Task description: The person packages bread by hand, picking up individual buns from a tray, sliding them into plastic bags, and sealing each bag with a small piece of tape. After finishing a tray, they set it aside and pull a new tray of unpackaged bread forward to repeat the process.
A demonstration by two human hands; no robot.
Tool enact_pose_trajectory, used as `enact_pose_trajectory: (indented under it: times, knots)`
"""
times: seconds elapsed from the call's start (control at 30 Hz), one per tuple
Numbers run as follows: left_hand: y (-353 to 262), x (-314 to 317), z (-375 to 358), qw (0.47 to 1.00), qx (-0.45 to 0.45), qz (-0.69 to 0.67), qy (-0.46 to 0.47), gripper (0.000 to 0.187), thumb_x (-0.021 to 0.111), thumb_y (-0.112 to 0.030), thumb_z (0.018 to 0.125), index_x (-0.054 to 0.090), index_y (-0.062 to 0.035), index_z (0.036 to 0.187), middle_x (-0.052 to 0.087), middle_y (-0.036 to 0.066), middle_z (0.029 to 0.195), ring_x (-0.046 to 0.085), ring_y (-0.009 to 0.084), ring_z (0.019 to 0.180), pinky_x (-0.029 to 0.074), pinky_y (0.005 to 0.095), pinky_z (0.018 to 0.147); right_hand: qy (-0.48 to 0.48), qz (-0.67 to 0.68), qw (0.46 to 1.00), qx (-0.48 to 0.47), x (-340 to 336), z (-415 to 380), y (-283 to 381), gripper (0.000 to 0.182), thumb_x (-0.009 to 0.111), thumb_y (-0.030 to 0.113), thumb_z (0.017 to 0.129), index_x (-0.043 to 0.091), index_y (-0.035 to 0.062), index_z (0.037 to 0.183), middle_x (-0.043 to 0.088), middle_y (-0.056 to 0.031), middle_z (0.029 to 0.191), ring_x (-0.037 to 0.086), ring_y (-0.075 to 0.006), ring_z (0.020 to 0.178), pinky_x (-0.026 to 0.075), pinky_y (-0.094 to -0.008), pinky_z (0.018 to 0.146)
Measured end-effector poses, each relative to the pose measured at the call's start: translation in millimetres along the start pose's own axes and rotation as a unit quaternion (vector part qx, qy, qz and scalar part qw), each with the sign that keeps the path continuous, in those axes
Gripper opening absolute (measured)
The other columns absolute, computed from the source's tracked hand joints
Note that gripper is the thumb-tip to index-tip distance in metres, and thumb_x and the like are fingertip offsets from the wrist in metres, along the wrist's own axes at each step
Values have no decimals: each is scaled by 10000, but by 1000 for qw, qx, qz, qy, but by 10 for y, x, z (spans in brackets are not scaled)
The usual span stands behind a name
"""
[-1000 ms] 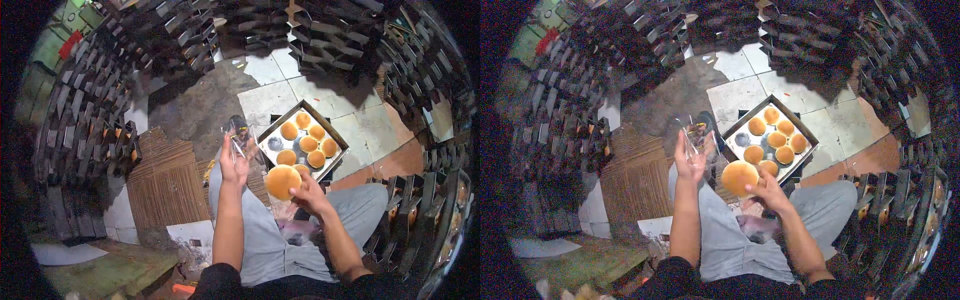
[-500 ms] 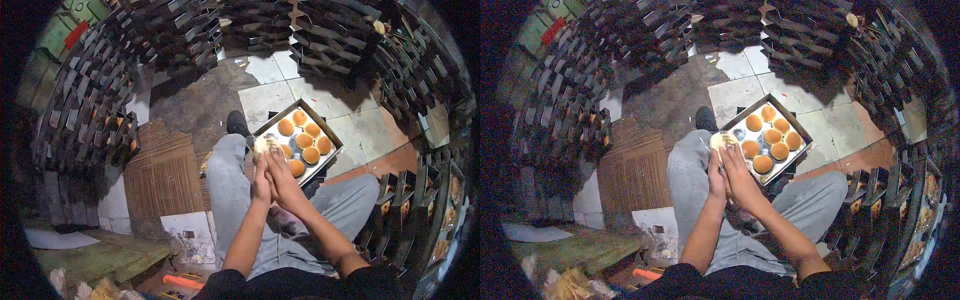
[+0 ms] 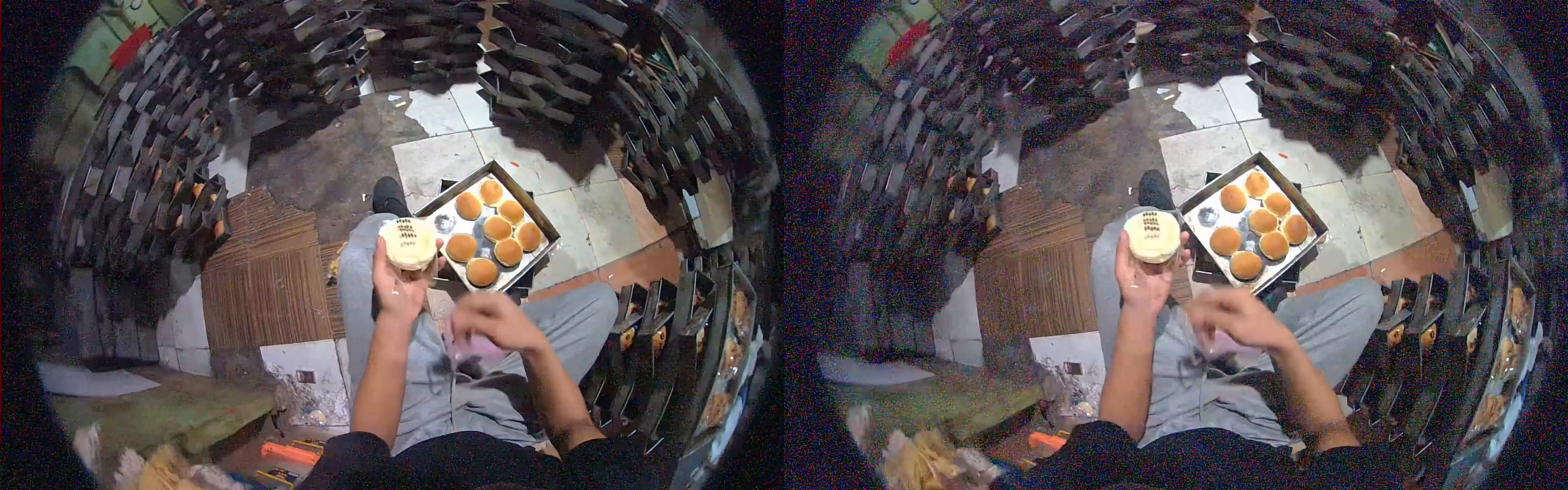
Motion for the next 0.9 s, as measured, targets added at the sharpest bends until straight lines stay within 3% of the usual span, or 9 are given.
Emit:
enact_pose_trajectory:
  times: [0.07, 0.23, 0.3, 0.33, 0.4, 0.5, 0.7, 0.77, 0.9]
  knots:
    - [-66, 88, -259, 999, 6, 47, -17, 654, 378, -585, 1062, 511, -49, 1412, 649, 188, 1306, 683, 384, 1123, 587, 550, 892, -317, -264, 865, -286, -17, 6, 491, 117, 722, 68, 933, 741, -14, 1015, 716, -97, 962, 685, -144, 799, 556, -292, 748]
    - [-314, -176, -1120, 954, -132, 268, -5, 664, 375, -598, 1074, 519, -46, 1413, 667, 140, 1266, 693, 253, 1075, 569, 399, 887, -229, -147, 928, -256, 194, 149, 228, 140, 717, 37, 922, 743, -15, 1050, 698, -107, 1016, 681, -145, 817, 559, -275, 743]
    - [-701, -117, -1279, 675, -186, 701, -134, 461, 548, -435, 1064, 638, -40, 1283, 677, 145, 1228, 708, 208, 995, 563, 366, 844, -254, -68, 933, -246, 182, 283, 98, 151, 721, 18, 913, 745, -7, 1060, 687, -90, 1015, 671, -130, 830, 542, -260, 736]
    - [-708, -147, -1250, 674, -187, 701, -137, 461, 548, -435, 1064, 638, -40, 1283, 677, 145, 1228, 708, 208, 995, 563, 366, 844, -252, -66, 934, -245, 208, 321, 79, 151, 721, 18, 913, 745, -7, 1060, 687, -90, 1015, 671, -130, 830, 542, -260, 736]
    - [-989, 243, -1201, 598, 293, 742, -80, 240, 666, -212, 1012, 708, -8, 1133, 693, 140, 1136, 694, 163, 920, 552, 322, 819, -270, -136, 916, -265, 261, 387, 221, 140, 708, 18, 922, 749, -4, 1055, 694, -81, 970, 674, -125, 804, 546, -270, 725]
    - [-1010, 258, -945, 729, 272, 629, -10, 154, 676, -100, 984, 706, 1, 1096, 687, 112, 1079, 657, 149, 952, 527, 294, 840, -274, -215, 874, -340, 346, 436, 407, 172, 738, 34, 877, 744, 20, 1047, 705, -108, 927, 691, -217, 782, 538, -325, 685]
    - [-1073, 237, -1138, 759, 308, 573, 14, 95, 646, -102, 1012, 659, -8, 1021, 656, 47, 916, 596, 95, 732, 488, 246, 647, -343, -325, 743, -474, 391, -33, 609, 175, 762, 56, 840, 771, 46, 1014, 702, -69, 1065, 668, -197, 795, 486, -280, 632]
    - [-982, 14, -1151, 854, 174, 480, -95, 113, 691, -126, 997, 646, -23, 984, 630, 9, 798, 538, 66, 628, 438, 232, 555, -230, 125, 958, -121, -9, 376, -132, 133, 776, 75, 868, 776, 30, 993, 719, -41, 1016, 661, -130, 800, 501, -243, 674]
    - [-926, 10, -1216, 816, 257, 510, -86, 140, 761, -83, 940, 632, -28, 939, 603, -8, 762, 544, 61, 636, 449, 245, 552, -266, 18, 939, -216, 16, 174, 94, 107, 788, 110, 891, 756, 9, 909, 730, -28, 868, 628, -63, 776, 500, -230, 670]
Point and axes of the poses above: each hand's wrist, its own z-axis towards the middle knuckle, its own x-axis out of the palm, y = z × x, the point moved 6 cm from there along z, towards the middle knuckle
